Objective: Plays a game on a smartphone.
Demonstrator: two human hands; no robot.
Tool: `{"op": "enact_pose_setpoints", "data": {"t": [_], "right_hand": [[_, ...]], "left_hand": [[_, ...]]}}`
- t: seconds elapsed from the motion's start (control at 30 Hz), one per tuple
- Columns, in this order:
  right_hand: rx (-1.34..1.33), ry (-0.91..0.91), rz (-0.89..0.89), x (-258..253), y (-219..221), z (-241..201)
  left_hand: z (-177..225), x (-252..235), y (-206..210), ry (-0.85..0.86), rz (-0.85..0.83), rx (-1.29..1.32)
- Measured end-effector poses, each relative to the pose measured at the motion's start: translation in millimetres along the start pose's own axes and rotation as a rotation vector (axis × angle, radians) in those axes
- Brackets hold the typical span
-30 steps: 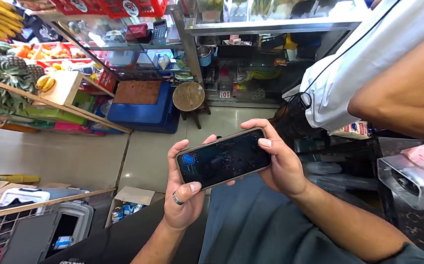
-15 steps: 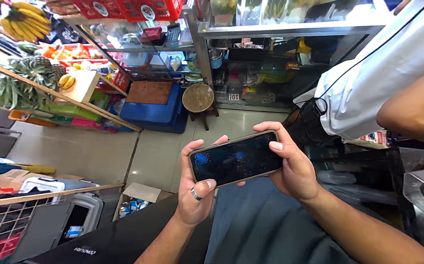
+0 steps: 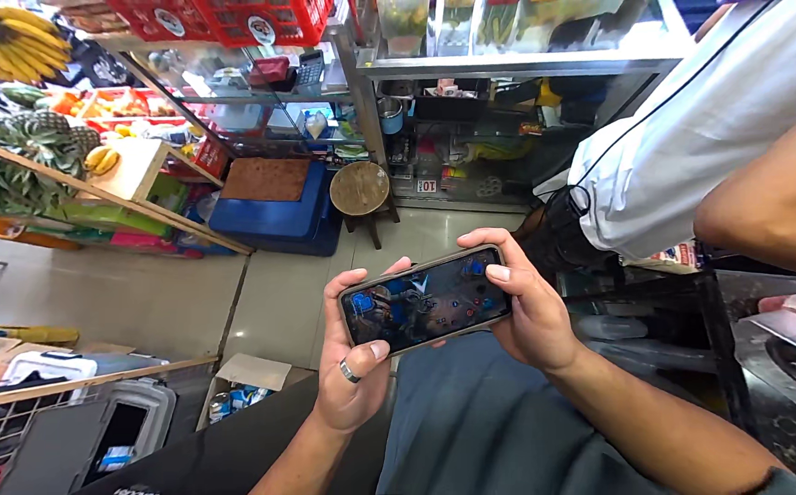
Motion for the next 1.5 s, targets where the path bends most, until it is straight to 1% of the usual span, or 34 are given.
{"op": "enact_pose_setpoints", "data": {"t": [0.1,0.23,0.4,0.7,0.9,1.23,1.37,1.5], "right_hand": [[0.012,-0.010,-0.022,1.1,0.2,-0.7],[-0.053,0.023,-0.119,3.6,1.7,-1.2],[-0.027,0.049,-0.183,4.7,1.9,-3.8],[-0.013,0.041,-0.161,4.5,3.6,-2.8],[-0.050,0.049,-0.224,5.5,0.0,-2.0],[-0.014,0.039,-0.239,5.9,-0.6,-2.5],[0.013,0.036,-0.230,6.2,-0.8,-3.4],[0.098,0.063,-0.170,6.8,2.6,-6.0]], "left_hand": [[-0.3,0.4,0.6,-0.004,0.058,-0.070],[1.4,-0.7,1.3,0.032,0.163,-0.186],[1.9,-1.5,4.3,0.055,0.219,-0.231],[2.2,-1.3,4.5,0.067,0.226,-0.241],[2.8,-1.5,4.9,0.064,0.209,-0.225],[2.0,-0.6,3.8,0.059,0.199,-0.259],[1.7,-0.4,3.8,0.052,0.200,-0.275],[1.8,-0.1,4.6,0.057,0.215,-0.291]]}}
Point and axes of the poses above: each hand's wrist, its own x-axis away from the middle knuckle, its own y-axis out of the palm, z = x × y, the point moved 3 cm from there along -x, towards the middle knuckle, and after that the axes turned 1 degree about -z, right-handed, at the moved point
